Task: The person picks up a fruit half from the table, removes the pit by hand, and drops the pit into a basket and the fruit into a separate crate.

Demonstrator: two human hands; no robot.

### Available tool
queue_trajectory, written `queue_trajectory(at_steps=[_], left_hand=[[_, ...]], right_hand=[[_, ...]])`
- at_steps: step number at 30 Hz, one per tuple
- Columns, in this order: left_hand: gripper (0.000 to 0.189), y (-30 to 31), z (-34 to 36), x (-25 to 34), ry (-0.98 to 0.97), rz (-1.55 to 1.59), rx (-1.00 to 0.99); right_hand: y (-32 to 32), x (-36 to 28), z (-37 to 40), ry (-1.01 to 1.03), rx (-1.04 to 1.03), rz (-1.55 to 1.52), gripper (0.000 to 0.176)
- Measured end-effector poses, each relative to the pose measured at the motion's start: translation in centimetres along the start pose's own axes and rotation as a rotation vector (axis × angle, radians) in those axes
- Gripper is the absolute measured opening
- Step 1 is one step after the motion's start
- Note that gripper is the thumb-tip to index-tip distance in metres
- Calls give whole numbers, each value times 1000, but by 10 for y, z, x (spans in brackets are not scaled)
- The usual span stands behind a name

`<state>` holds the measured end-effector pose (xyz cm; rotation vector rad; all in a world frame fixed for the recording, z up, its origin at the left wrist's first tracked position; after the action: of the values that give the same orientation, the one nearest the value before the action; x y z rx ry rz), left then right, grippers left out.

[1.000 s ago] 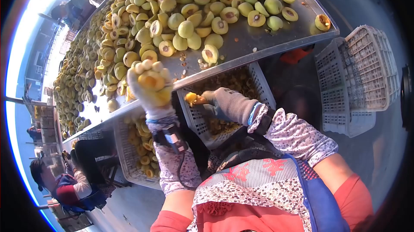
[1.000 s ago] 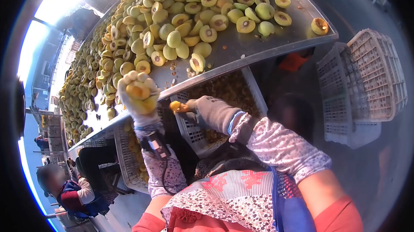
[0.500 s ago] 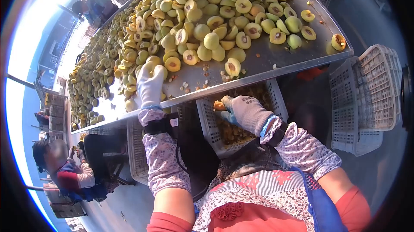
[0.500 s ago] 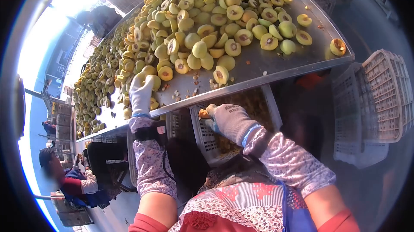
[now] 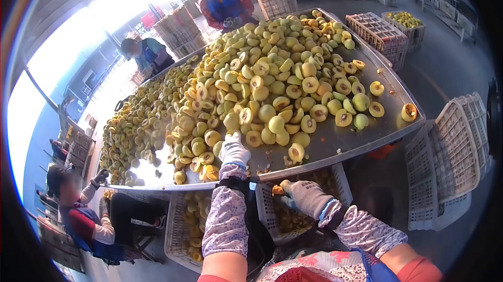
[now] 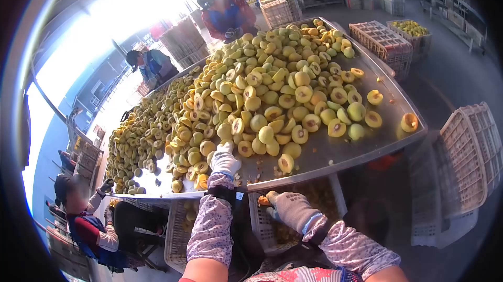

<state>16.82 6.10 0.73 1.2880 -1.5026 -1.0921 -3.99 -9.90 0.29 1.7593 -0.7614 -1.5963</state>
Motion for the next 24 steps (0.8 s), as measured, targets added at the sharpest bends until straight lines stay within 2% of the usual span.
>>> queue_trajectory(at_steps=[3, 5, 6, 7, 9, 10, 11, 13, 14, 16, 17, 19, 20, 21, 23, 24], left_hand=[[47, -8, 11, -11, 7, 23, 39], [47, -15, 6, -24, -77, 229, 159], [43, -7, 13, -25, -90, 245, 288], [43, -5, 13, -25, -90, 245, 294], [40, -12, 22, -35, 207, 1252, 192], [39, -6, 29, -29, 219, 1444, 143], [41, 18, 43, -13, 290, 1630, -33], [45, 60, 73, 21, 352, 1764, -178], [47, 55, 79, 29, 322, 1820, -228], [50, 47, 92, 48, 259, 1998, -348], [42, 45, 99, 58, 296, 2016, -373], [36, 58, 104, 67, -605, 1024, 319], [31, 51, 107, 74, -551, 1122, 302], [33, 53, 113, 84, -32, 1671, -145], [37, 36, 112, 85, 69, 1776, -296], [37, 35, 110, 82, 73, 1777, -303]], right_hand=[[7, 0, -1, -36, 23, -21, 34], [-5, 7, -5, 29, 152, -85, 33], [5, -2, -2, 43, 251, -114, 30], [6, -3, -6, 47, 254, -113, 30], [14, -4, -11, 71, 438, -471, 25], [16, -3, -12, 74, 517, -483, 21], [9, 5, -16, 93, 625, -554, 18], [-1, 14, -23, -97, 691, -820, 20], [2, 15, -24, -98, 688, -815, 20], [10, 15, -21, -57, 731, -521, 13], [5, 20, -22, -62, 729, -514, 13], [5, 10, -19, 319, 940, -153, 17], [-4, 17, -19, 154, 703, -167, 21], [6, 10, -13, 146, 699, -168, 21], [16, 5, -14, -104, 452, -415, 23], [-1, 19, -18, 64, 497, -425, 20]])
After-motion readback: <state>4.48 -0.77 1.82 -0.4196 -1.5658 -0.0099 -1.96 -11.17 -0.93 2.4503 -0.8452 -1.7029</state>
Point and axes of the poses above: each hand's wrist, its own z-axis away from the middle knuckle, its own y-axis out of the back of the hand, x = y × z, the point moved 4 cm from there along -z, towards the middle knuckle, and after that the axes turned 14 degrees about x, right-handed, at the moved point
